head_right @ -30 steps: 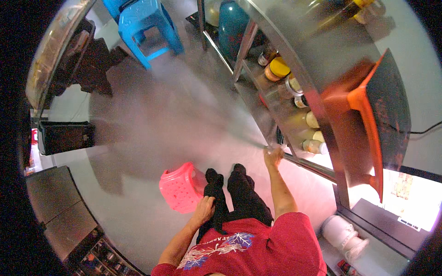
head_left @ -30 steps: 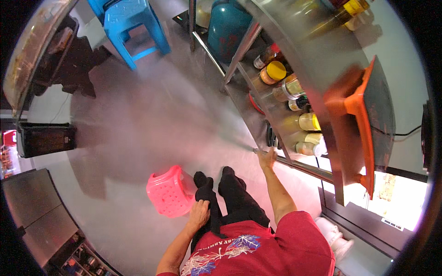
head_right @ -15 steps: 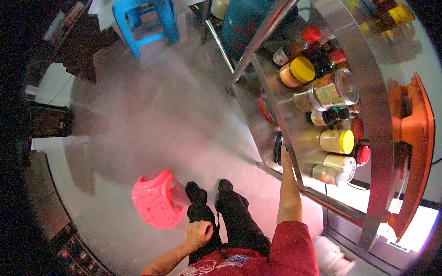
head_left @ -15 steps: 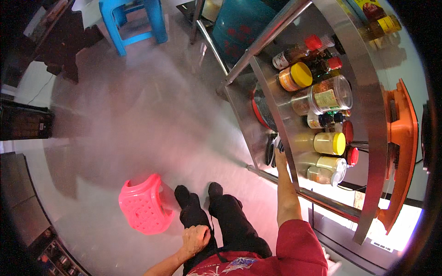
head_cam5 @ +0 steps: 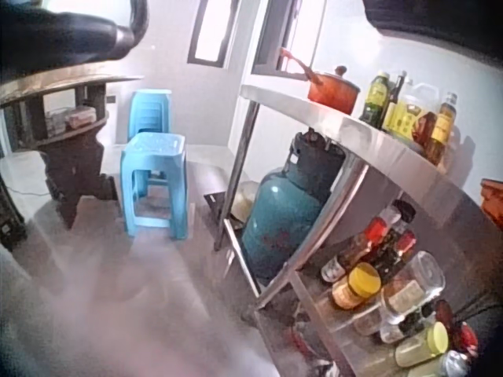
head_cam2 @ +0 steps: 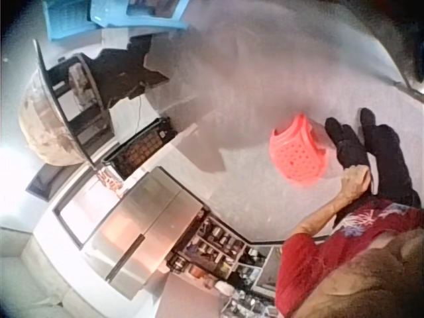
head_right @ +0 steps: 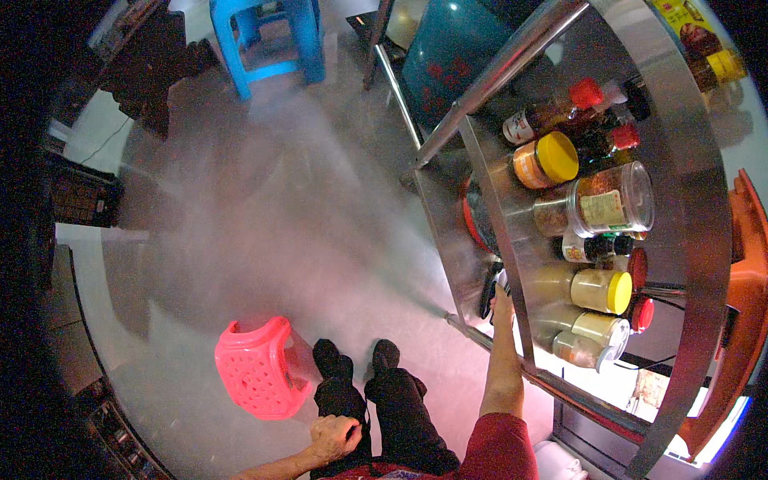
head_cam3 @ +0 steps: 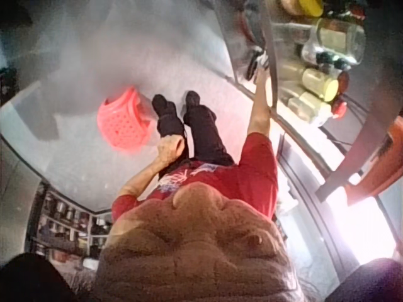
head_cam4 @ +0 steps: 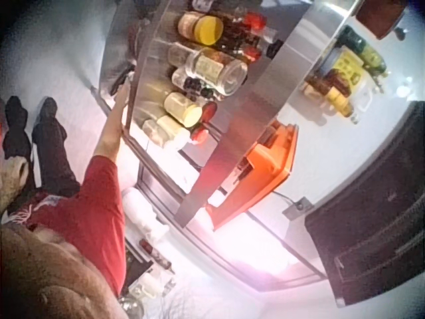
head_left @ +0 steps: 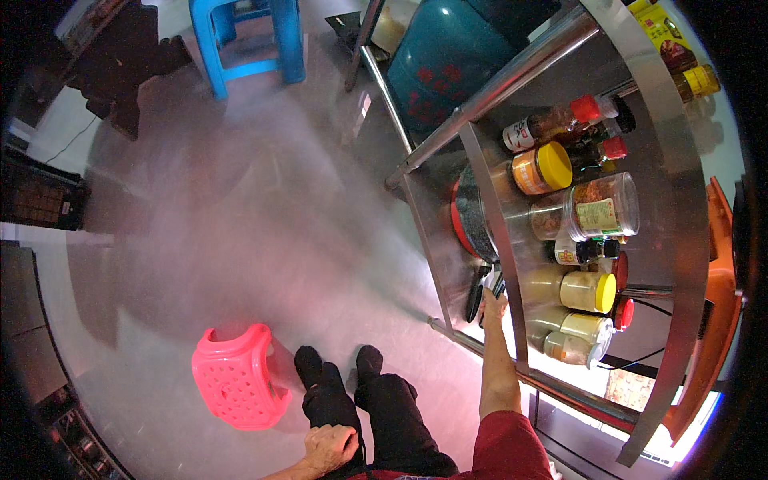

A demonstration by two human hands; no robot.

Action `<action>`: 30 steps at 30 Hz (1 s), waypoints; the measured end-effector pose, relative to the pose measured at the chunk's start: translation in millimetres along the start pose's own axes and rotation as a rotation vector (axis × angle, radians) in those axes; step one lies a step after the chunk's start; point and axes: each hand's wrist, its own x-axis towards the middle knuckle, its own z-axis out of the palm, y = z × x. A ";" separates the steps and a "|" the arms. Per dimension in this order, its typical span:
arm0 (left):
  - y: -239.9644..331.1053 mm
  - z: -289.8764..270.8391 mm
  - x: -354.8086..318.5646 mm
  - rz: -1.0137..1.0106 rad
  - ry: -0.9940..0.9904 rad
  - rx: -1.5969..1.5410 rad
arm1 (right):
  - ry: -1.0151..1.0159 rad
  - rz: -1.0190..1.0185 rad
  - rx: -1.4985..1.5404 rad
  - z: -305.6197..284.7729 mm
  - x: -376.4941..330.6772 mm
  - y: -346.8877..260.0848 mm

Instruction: The person retrieves a wok and a bowl of noodles, then transfers the noodles into the wok on an induction cooktop. They stir the noodles with a spatula while another person adds water from a kettle. The person continues to stir the noodles as they cook.

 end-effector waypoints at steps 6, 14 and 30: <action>0.7 -4.8 2.6 0.038 0.011 -0.003 | 0.113 -0.030 0.020 14.6 -1.3 2.3; -1.5 -5.0 0.1 0.042 -0.016 0.004 | 0.431 -0.554 -0.768 5.6 -26.5 -24.6; -40.1 -11.8 -10.3 0.068 -0.007 0.006 | 0.461 -0.474 -0.662 -76.4 181.5 69.0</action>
